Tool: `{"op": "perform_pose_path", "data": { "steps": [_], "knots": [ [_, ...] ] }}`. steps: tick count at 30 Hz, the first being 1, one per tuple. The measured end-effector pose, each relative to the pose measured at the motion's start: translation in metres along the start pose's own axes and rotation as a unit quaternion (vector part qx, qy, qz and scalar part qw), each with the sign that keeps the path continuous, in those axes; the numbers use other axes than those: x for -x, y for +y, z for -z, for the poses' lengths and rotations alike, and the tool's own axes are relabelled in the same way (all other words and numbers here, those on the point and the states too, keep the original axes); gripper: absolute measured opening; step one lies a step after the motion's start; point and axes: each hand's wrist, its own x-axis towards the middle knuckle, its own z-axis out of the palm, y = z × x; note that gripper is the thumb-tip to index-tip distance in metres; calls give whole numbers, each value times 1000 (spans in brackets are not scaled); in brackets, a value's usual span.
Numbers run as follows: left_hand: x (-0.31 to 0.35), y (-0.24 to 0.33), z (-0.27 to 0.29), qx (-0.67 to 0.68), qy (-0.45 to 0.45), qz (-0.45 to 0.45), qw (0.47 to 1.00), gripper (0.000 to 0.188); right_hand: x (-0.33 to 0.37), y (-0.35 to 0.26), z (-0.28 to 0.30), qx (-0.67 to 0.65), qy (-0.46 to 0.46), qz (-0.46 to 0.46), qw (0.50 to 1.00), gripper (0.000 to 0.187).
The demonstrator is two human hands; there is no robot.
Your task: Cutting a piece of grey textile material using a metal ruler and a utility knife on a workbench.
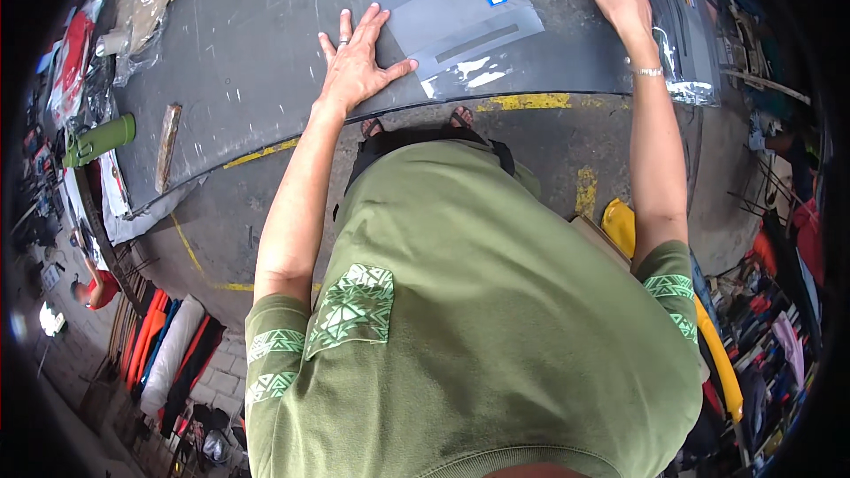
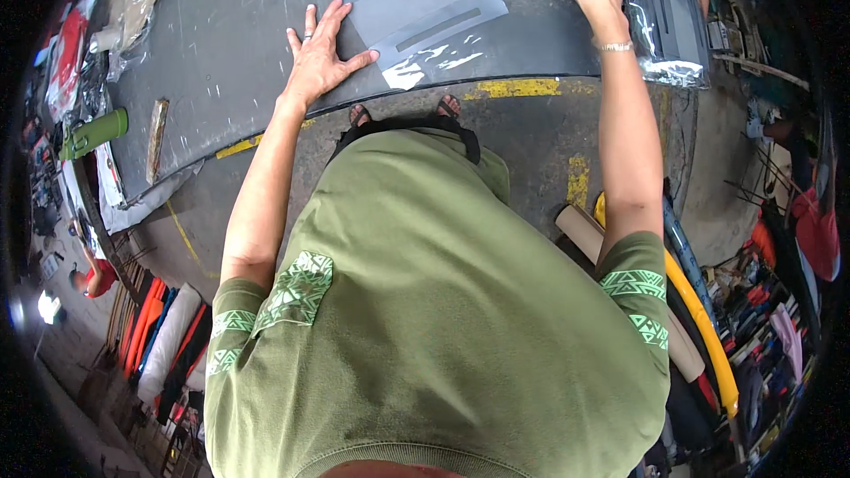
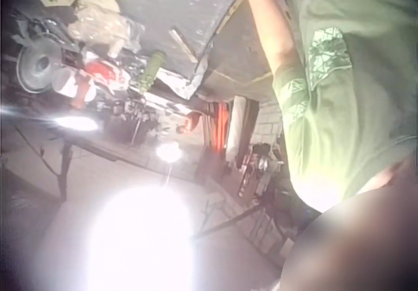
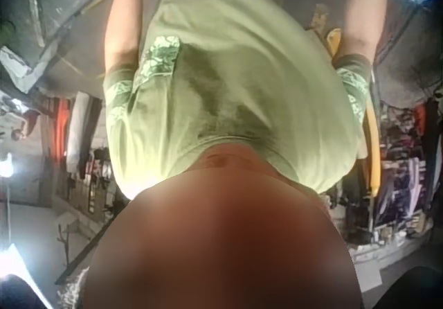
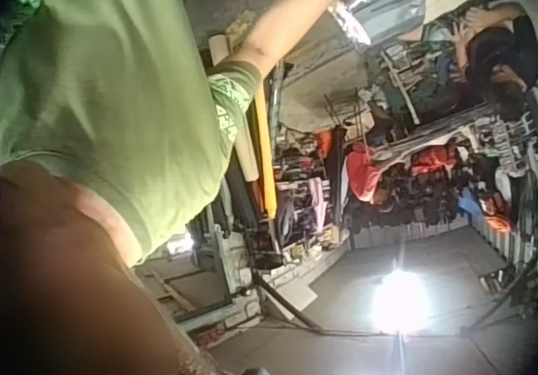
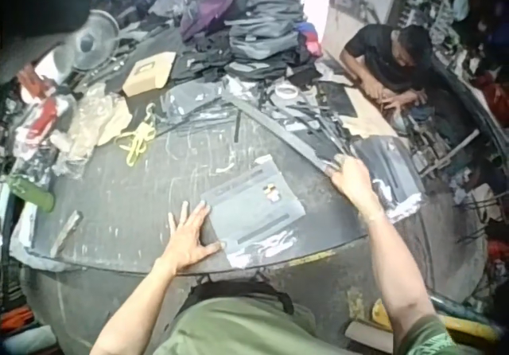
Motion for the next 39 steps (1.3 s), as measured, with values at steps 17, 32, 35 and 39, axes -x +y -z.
{"op": "perform_pose_path", "data": {
  "steps": [17, 32, 35, 39],
  "knots": [
    [-13, -8, -11, 130, 91, -50, 986, 85, 256, -141, -76, -479, -21, -160, 863, 29],
    [-28, -3, -20, 7, 145, -110, 983, 95, 270, -160, -87, -467, -129, -167, 859, 27],
    [-27, -5, -21, 7, 143, -109, 984, 100, 266, -168, -86, -473, -104, -190, 854, 26],
    [-27, -3, -20, -27, 143, -131, 981, 110, 257, -171, -85, -471, -114, -218, 847, 32]
  ]
}}
